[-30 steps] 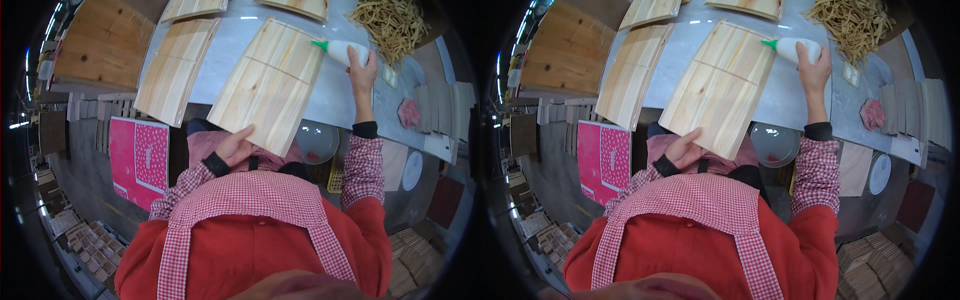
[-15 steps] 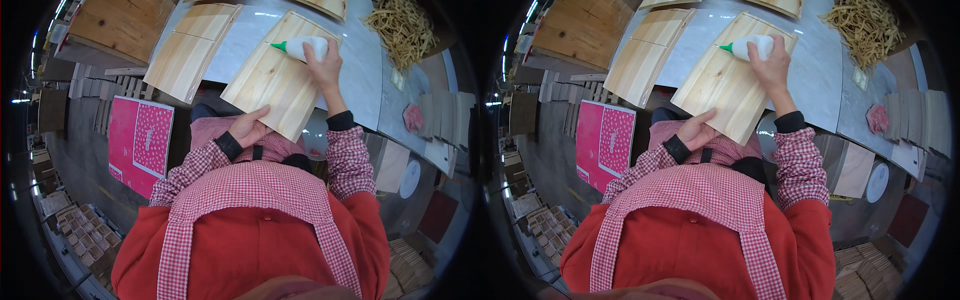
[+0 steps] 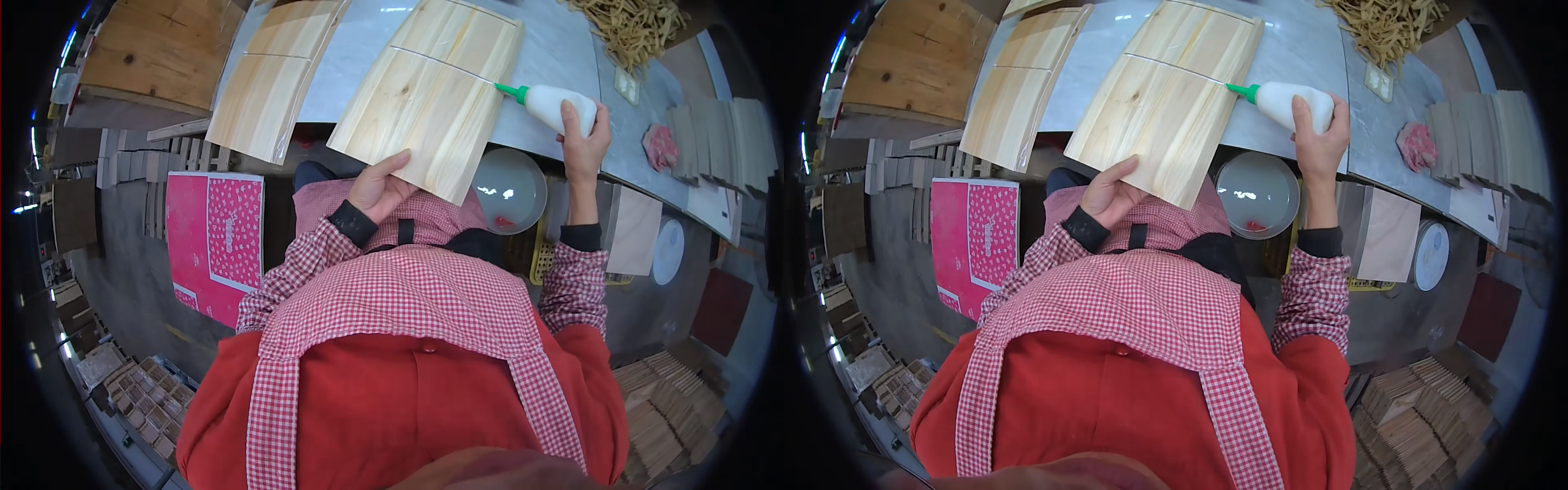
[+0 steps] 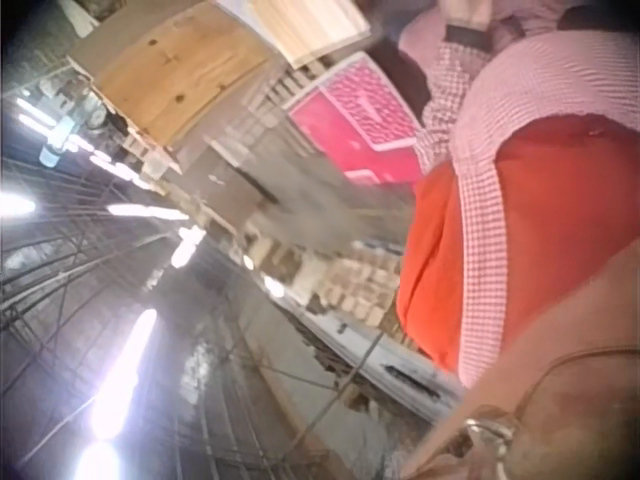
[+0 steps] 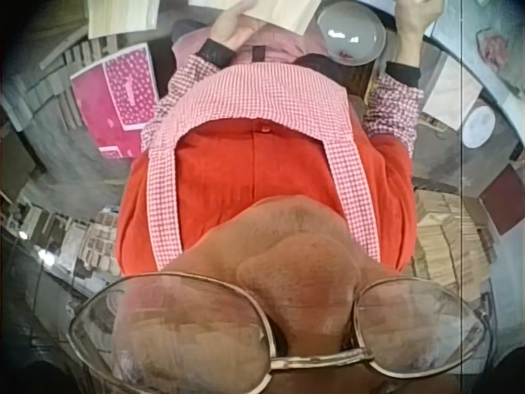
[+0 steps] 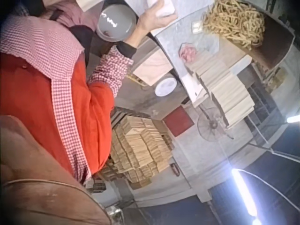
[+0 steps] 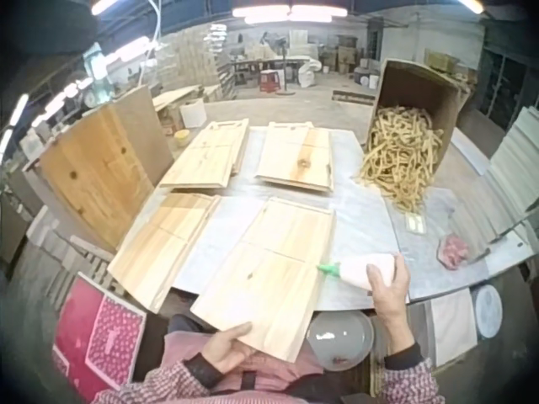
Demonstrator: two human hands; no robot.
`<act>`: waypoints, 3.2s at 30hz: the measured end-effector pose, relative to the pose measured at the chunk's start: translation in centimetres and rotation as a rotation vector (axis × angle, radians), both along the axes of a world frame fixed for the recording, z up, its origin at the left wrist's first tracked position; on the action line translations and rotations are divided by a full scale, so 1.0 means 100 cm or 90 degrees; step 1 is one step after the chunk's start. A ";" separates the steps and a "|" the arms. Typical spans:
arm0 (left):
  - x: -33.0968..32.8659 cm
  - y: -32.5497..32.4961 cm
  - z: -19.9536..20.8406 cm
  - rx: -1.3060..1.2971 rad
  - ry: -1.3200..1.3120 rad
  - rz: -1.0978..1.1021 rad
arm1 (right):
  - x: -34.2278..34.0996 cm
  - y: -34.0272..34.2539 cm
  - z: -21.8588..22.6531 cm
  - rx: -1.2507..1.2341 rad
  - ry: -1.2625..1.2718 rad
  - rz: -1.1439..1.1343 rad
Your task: Assembling wooden crates by applying glue and fitting wooden panels together.
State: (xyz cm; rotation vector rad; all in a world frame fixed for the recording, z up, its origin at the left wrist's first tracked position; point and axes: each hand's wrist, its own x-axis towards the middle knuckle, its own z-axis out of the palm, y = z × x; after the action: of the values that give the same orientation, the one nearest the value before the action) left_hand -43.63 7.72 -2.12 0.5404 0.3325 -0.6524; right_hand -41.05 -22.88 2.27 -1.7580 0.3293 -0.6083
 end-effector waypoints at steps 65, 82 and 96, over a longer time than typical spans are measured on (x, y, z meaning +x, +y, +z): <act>0.078 0.011 0.069 -0.095 -0.219 0.129 | -0.054 0.060 0.089 0.077 -0.125 0.148; 0.059 0.047 0.059 -0.058 -0.187 0.170 | -0.003 -0.128 -0.041 -0.242 -0.081 -0.441; 0.043 0.051 0.069 -0.100 -0.152 0.216 | 0.012 -0.307 -0.056 -0.585 0.326 -0.285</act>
State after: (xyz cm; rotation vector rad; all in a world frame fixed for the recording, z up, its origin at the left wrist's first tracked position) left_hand -39.32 12.78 4.78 0.3945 0.1406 -0.2778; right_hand -39.84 -53.59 -3.37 -2.7653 0.9210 -0.6659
